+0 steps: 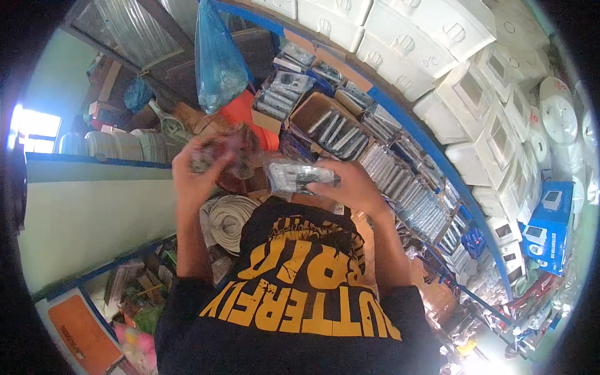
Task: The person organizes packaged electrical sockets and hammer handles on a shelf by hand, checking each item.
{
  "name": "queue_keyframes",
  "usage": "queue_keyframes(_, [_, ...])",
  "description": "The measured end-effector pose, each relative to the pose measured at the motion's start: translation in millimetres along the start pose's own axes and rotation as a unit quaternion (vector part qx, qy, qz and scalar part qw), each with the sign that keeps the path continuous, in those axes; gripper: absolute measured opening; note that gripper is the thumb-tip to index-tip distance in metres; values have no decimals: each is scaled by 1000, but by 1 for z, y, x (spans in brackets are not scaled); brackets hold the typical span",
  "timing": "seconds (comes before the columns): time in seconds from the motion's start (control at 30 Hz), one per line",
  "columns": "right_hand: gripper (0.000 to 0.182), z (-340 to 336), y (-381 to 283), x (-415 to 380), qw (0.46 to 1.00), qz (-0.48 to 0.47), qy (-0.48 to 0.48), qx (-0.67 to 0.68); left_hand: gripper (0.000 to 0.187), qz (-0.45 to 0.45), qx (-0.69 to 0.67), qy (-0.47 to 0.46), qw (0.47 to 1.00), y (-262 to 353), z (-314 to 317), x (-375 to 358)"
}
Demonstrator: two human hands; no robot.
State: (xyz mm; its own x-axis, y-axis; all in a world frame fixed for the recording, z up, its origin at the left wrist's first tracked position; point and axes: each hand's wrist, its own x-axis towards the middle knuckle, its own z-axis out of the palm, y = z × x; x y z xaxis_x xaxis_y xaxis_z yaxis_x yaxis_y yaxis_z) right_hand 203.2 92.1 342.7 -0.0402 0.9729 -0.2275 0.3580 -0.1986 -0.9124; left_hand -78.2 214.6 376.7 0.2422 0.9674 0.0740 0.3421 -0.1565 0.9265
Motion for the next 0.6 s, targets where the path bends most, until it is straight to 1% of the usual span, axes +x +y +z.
queue_keyframes(0.03, [41,1,-3,2,999,-10,-38,-21,32,103,24,-95,990,16,11,1])
queue_keyframes(0.07, [41,1,-6,4,996,-23,-76,-44,39,206,47,-185,960,27,22,0])
queue_keyframes(0.1, [41,0,-9,6,995,-27,-79,-47,39,207,48,-178,961,27,31,-3])
queue_keyframes(0.17, [39,-1,-14,7,989,-110,-29,-90,54,347,156,-254,889,20,46,-6])
queue_keyframes(0.2, [39,-2,-14,8,989,-113,-29,-92,54,349,157,-251,889,19,47,-7])
queue_keyframes(0.27, [39,-2,-11,6,985,-125,-1,-120,60,216,114,-245,938,17,50,-13])
queue_keyframes(0.3, [39,-1,-11,5,985,-123,1,-119,60,217,113,-249,937,12,52,-13])
queue_keyframes(0.37, [40,3,-12,2,972,-161,-12,-171,56,122,187,-294,929,-2,55,-17])
queue_keyframes(0.4, [40,4,-12,1,972,-161,-15,-171,56,120,186,-292,930,-9,58,-21])
queue_keyframes(0.47, [40,7,-11,1,963,-168,-18,-211,49,172,233,-288,913,-18,60,-25])
queue_keyframes(0.5, [38,7,-11,1,965,-150,-31,-213,49,170,235,-283,914,-20,59,-28])
queue_keyframes(0.57, [38,10,-11,2,964,-154,-42,-213,45,143,198,-301,922,-21,57,-35])
queue_keyframes(0.6, [38,9,-11,3,964,-151,-47,-213,45,143,199,-296,923,-23,57,-39])
